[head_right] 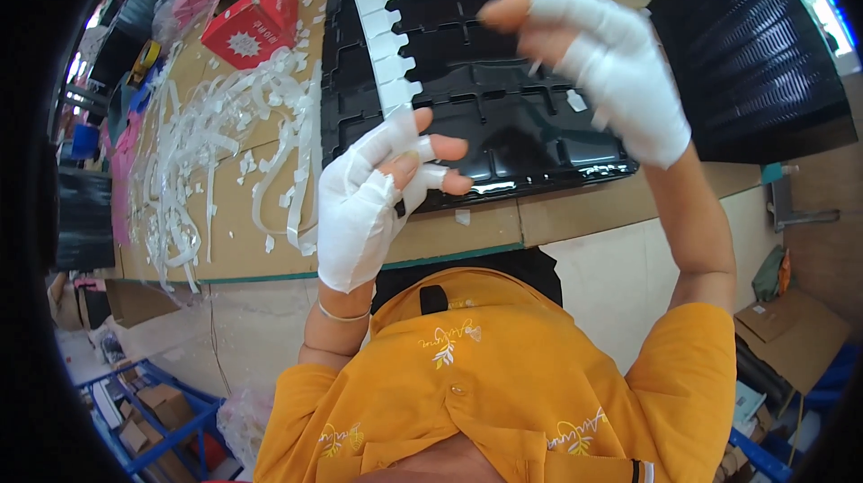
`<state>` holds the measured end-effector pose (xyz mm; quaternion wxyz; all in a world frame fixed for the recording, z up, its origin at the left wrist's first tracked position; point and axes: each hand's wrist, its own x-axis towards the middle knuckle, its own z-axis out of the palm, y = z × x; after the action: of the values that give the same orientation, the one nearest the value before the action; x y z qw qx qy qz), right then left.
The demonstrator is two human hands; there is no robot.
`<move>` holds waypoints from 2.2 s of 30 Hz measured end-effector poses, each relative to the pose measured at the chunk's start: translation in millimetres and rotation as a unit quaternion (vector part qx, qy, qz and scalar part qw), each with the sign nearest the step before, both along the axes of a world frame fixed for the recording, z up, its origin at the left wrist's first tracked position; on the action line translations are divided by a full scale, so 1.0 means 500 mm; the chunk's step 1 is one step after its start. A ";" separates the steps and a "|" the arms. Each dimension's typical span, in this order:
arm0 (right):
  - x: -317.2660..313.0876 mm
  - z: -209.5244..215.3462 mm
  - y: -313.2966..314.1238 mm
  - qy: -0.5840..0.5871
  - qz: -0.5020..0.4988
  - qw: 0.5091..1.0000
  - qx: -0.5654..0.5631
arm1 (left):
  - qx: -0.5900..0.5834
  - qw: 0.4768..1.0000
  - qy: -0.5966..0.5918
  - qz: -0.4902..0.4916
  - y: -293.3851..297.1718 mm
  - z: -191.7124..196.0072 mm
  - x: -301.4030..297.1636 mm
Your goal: The person assembles plastic trays by hand, preparing them with foam inserts and white plastic strips.
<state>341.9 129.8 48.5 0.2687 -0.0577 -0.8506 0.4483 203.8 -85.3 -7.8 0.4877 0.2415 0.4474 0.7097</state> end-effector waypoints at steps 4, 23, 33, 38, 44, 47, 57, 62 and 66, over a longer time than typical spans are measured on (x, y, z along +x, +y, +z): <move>0.015 -0.030 0.197 -0.048 -0.119 0.977 0.169 | 0.014 1.000 0.021 0.013 -0.010 -0.009 0.000; -0.022 -0.102 0.247 -0.185 -0.226 0.799 0.525 | -0.014 0.997 0.080 -0.012 -0.007 -0.011 0.016; 0.081 -0.065 0.111 -0.361 -0.081 0.890 0.266 | 0.018 0.998 0.060 0.030 -0.003 0.001 0.028; 0.079 -0.072 0.094 -0.373 -0.069 0.877 0.295 | 0.014 0.997 0.074 0.029 -0.001 -0.004 0.027; 0.088 -0.097 0.122 -0.351 -0.063 0.899 0.253 | 0.043 0.996 0.069 0.035 0.014 -0.003 0.025; 0.107 -0.088 0.121 -0.351 -0.070 0.906 0.227 | 0.067 0.997 -0.007 0.034 0.014 -0.015 0.019; 0.117 -0.082 0.111 -0.295 -0.061 0.902 0.310 | 0.024 0.995 0.038 0.094 0.009 -0.016 0.021; 0.090 -0.107 0.130 -0.287 -0.039 0.870 0.399 | 0.019 0.993 0.026 0.110 0.004 -0.016 0.024; 0.128 -0.084 0.151 -0.188 -0.122 0.907 0.358 | 0.023 0.995 0.005 0.097 0.001 -0.012 0.010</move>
<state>405.7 205.2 6.7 0.1588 -0.1442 -0.9750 0.0586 208.6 -84.6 -13.6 0.4084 0.2119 0.4545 0.7627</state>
